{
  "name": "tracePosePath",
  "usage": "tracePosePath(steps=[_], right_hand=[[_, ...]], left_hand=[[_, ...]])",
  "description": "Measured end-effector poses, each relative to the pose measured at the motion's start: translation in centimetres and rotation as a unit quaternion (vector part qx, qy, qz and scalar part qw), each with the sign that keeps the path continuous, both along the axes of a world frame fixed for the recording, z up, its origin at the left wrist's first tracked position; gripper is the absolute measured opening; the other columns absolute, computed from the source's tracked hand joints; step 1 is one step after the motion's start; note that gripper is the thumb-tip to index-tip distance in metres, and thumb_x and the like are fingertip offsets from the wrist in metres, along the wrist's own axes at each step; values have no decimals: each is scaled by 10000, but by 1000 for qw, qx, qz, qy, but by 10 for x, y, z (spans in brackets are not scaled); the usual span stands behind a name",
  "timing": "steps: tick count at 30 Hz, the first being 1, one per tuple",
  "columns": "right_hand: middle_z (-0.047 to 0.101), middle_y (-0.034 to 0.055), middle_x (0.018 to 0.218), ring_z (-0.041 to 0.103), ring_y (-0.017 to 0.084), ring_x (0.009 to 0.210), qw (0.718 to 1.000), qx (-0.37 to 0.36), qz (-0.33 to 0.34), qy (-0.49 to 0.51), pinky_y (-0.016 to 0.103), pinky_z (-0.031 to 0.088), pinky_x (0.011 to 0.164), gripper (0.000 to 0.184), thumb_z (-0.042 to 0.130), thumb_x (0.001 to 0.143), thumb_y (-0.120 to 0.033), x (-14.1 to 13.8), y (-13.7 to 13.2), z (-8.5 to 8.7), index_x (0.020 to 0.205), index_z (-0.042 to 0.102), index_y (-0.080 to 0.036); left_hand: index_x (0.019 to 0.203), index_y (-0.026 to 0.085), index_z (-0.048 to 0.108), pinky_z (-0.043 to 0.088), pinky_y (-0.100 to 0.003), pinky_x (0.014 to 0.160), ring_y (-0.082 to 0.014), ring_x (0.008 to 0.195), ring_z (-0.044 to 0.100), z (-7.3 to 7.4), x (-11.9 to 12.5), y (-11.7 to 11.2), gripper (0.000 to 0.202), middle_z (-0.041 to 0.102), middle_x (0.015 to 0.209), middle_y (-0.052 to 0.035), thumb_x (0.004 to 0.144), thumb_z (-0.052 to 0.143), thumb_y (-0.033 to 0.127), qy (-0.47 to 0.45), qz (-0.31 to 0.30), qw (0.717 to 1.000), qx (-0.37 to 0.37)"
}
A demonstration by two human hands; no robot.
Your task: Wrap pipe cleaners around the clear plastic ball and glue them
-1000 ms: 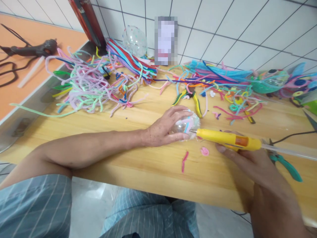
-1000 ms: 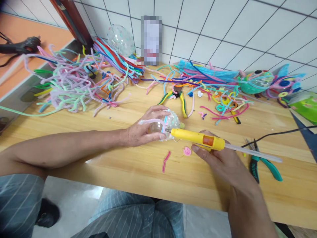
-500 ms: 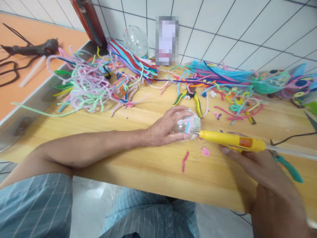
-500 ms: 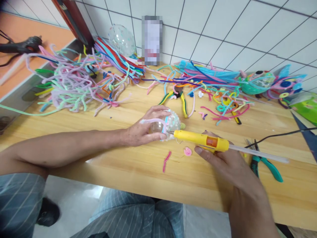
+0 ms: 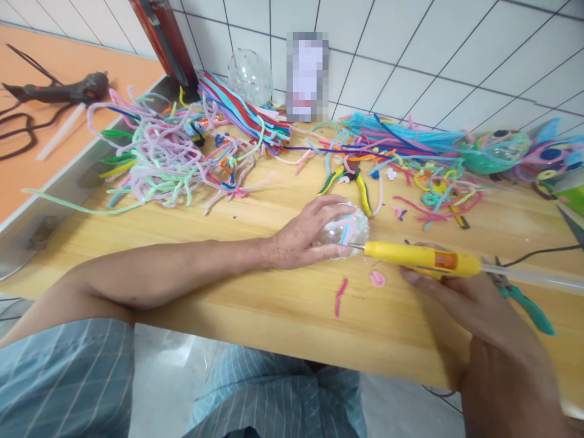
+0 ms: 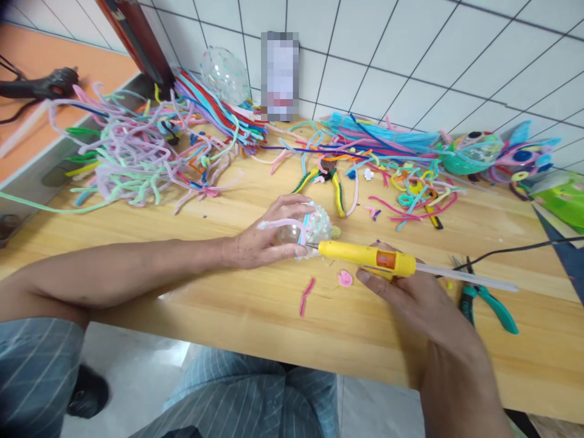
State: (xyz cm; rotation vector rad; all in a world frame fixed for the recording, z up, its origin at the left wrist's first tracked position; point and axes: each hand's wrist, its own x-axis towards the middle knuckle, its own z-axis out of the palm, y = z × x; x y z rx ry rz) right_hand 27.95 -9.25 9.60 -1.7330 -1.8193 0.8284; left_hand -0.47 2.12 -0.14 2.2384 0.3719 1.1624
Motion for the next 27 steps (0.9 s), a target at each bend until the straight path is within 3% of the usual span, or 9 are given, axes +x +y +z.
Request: tracePosePath(steps=[14,27], right_hand=[[760,-1,720,720,254,665,1000,17,-4,-11,358,625,626,268,730,845,-549,-6,1,-4,773,743,-292],[849,30,834,808,299,775,1000,0,-2,6,401,695,697,226,753,821,-529,-5,2,-1,829,801,-309]], left_hand=[[1515,303,508,438,-640,1265,-352,1530,481,2,0,-1,611,582,1519,-157,994,695,562,11,1,1000,1],[1537,298,481,448,-621,1261,-341,1510,498,1,0,-1,623,582,1504,-163,1005,685,549,-4,4,1000,14]])
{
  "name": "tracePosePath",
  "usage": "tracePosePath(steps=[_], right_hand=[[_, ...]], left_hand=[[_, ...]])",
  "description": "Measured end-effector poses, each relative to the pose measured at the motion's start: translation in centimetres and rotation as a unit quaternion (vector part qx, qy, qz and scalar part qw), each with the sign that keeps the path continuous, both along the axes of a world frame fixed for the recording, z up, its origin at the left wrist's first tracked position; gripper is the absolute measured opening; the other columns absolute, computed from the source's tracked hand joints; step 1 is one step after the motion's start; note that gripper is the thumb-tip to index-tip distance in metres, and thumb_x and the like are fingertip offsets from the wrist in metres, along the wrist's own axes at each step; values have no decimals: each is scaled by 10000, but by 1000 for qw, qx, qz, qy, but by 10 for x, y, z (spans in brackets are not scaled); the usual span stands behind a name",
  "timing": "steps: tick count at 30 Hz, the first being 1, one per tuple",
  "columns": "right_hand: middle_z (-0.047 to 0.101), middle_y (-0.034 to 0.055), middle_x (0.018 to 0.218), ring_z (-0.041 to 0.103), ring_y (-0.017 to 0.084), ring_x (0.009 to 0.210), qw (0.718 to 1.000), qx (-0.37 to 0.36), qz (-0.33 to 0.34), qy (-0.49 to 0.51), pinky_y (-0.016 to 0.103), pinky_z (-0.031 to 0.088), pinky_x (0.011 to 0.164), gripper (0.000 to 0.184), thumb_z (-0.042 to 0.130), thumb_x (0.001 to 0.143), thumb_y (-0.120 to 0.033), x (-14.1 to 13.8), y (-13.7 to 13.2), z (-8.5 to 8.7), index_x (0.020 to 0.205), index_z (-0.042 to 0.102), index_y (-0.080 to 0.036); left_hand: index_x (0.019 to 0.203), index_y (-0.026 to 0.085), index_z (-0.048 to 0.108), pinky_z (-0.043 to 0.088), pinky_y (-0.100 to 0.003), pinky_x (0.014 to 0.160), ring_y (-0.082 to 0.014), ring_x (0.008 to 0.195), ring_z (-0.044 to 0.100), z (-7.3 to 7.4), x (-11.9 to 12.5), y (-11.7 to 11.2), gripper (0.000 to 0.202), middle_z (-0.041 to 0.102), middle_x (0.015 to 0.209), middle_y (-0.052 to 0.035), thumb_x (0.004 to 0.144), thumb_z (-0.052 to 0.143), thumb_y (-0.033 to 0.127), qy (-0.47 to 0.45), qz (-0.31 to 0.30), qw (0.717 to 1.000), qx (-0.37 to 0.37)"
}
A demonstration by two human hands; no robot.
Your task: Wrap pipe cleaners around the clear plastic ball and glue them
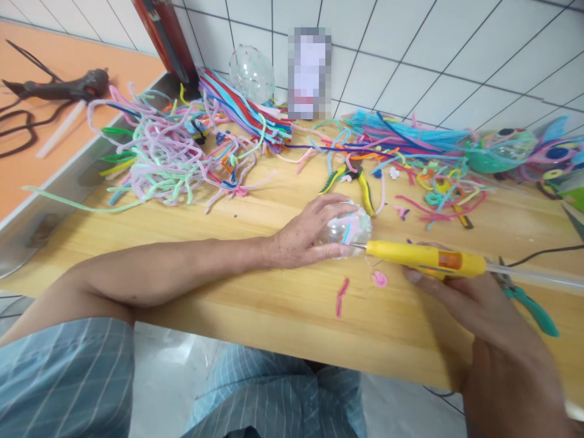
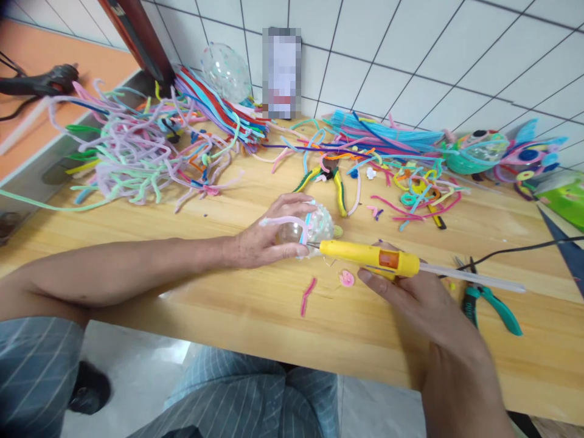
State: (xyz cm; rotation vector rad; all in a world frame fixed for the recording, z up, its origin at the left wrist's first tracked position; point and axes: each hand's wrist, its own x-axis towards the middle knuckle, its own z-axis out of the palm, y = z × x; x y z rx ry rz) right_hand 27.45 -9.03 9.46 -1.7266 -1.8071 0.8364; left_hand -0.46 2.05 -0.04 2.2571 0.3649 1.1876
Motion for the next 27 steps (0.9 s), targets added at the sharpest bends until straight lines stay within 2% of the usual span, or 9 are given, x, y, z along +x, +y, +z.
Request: tracePosePath(steps=[10,19,23,27], right_hand=[[825,46,822,775,297,765,999,7,-12,-42,416,653,727,333,715,844,-598,1,-2,-1,843,784,-272],[779,16,766,733,271,707,999,28,-27,-37,400,633,662,198,718,813,-511,-7,1,2,797,726,-314],[739,1,715,709,264,683,999,15,-32,-37,389,616,639,232,720,817,-528,-6,1,-1,773,708,-301],[777,7,778,740,271,749,999,2,-47,-13,383,633,672,266,744,807,-543,-4,-1,-4,828,742,-278]], left_hand=[[1536,312,506,436,-634,1273,-340,1528,487,0,0,0,631,590,1513,-150,992,700,565,5,0,1000,-18],[1532,319,499,417,-639,1275,-349,1529,476,0,-1,1,630,581,1519,-148,985,710,548,6,-8,1000,-23],[1547,308,481,441,-627,1266,-344,1526,479,0,-1,1,641,578,1511,-156,994,699,547,5,-5,1000,-16],[1540,302,484,458,-631,1256,-337,1518,489,0,-1,1,636,575,1506,-160,998,691,561,5,0,1000,-12]])
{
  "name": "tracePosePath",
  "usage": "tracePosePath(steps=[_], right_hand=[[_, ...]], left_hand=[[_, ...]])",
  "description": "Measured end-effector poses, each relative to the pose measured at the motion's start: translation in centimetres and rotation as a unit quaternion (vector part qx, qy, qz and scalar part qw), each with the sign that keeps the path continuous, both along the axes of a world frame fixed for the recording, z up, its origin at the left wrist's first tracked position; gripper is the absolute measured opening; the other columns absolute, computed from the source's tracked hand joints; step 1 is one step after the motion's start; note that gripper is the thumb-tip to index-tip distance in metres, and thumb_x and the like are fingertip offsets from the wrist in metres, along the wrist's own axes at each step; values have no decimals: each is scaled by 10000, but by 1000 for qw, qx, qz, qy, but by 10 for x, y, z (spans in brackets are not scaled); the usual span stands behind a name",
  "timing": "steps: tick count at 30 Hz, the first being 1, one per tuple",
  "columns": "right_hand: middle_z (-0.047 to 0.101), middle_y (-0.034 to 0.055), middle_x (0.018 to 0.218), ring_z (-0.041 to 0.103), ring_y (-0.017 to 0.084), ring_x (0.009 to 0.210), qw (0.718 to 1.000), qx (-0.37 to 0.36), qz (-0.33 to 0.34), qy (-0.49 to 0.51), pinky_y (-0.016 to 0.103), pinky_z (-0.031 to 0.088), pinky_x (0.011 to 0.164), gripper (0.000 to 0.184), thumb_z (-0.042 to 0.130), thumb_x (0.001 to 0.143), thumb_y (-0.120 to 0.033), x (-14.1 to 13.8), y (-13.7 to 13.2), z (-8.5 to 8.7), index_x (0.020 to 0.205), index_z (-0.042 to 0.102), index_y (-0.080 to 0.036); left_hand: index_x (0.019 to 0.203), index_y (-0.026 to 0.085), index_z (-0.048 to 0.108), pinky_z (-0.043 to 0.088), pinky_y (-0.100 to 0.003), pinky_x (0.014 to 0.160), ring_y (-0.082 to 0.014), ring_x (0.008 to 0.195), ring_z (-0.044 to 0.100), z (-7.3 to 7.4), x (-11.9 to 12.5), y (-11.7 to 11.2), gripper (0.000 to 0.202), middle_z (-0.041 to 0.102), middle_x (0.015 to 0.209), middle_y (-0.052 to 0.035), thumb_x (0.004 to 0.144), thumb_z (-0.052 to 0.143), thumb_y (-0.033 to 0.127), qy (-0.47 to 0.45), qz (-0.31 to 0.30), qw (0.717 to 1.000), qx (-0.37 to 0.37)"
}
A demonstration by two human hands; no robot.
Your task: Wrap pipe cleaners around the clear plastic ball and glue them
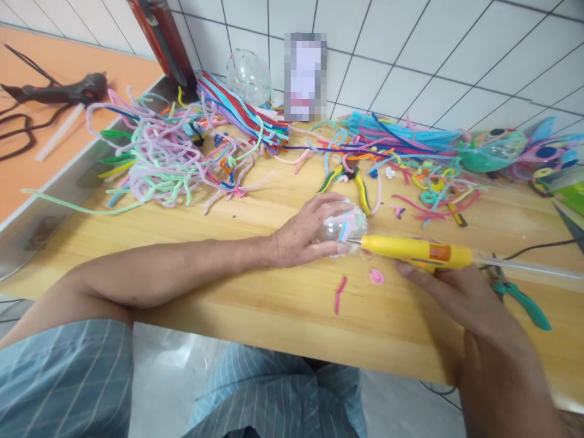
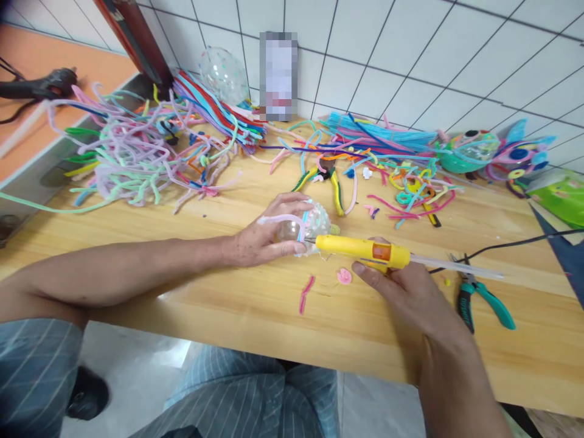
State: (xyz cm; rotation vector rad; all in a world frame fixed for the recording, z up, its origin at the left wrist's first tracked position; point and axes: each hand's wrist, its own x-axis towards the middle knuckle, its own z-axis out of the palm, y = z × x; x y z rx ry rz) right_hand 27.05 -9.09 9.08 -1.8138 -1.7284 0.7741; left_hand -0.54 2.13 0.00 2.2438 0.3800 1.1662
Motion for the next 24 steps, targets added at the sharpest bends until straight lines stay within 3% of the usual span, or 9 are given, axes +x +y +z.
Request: tracePosePath(steps=[8,11,17,20,22,24], right_hand=[[854,34,877,793,305,817,1000,-6,14,16,415,679,741,203,773,784,-480,2,1,8,853,809,-292],[839,25,829,777,302,768,1000,-17,14,1,409,670,687,207,765,787,-494,1,2,8,841,806,-299],[806,28,794,753,301,777,999,-37,-7,-22,405,640,693,293,744,822,-548,5,0,-1,854,807,-264],[789,34,788,745,292,817,999,-51,-6,15,398,635,740,270,790,800,-521,7,-1,-2,798,772,-252],[790,37,824,735,271,835,997,-33,-18,66,382,627,765,261,844,749,-485,10,0,3,795,749,-247],[778,39,848,718,241,843,993,21,-73,92,357,604,773,239,844,746,-444,21,2,12,797,729,-240]], left_hand=[[1489,312,530,429,-648,1272,-345,1531,479,-1,0,0,602,584,1513,-151,982,699,587,9,0,1000,-17],[1491,308,530,424,-647,1273,-349,1533,473,0,-1,0,592,584,1510,-151,986,696,568,11,-5,1000,-21],[1509,303,514,423,-630,1280,-342,1532,476,3,-2,-1,601,581,1514,-154,993,692,554,16,-5,1000,-24],[1514,301,513,418,-630,1284,-350,1534,473,4,-3,-1,612,579,1520,-159,986,707,541,15,-11,1000,-22],[1511,294,517,426,-624,1280,-350,1531,475,4,-4,-1,613,579,1523,-161,981,720,527,10,-12,1000,-14],[1516,284,506,446,-610,1270,-339,1518,490,4,-5,-2,608,583,1516,-161,989,718,499,9,-6,1000,-11]])
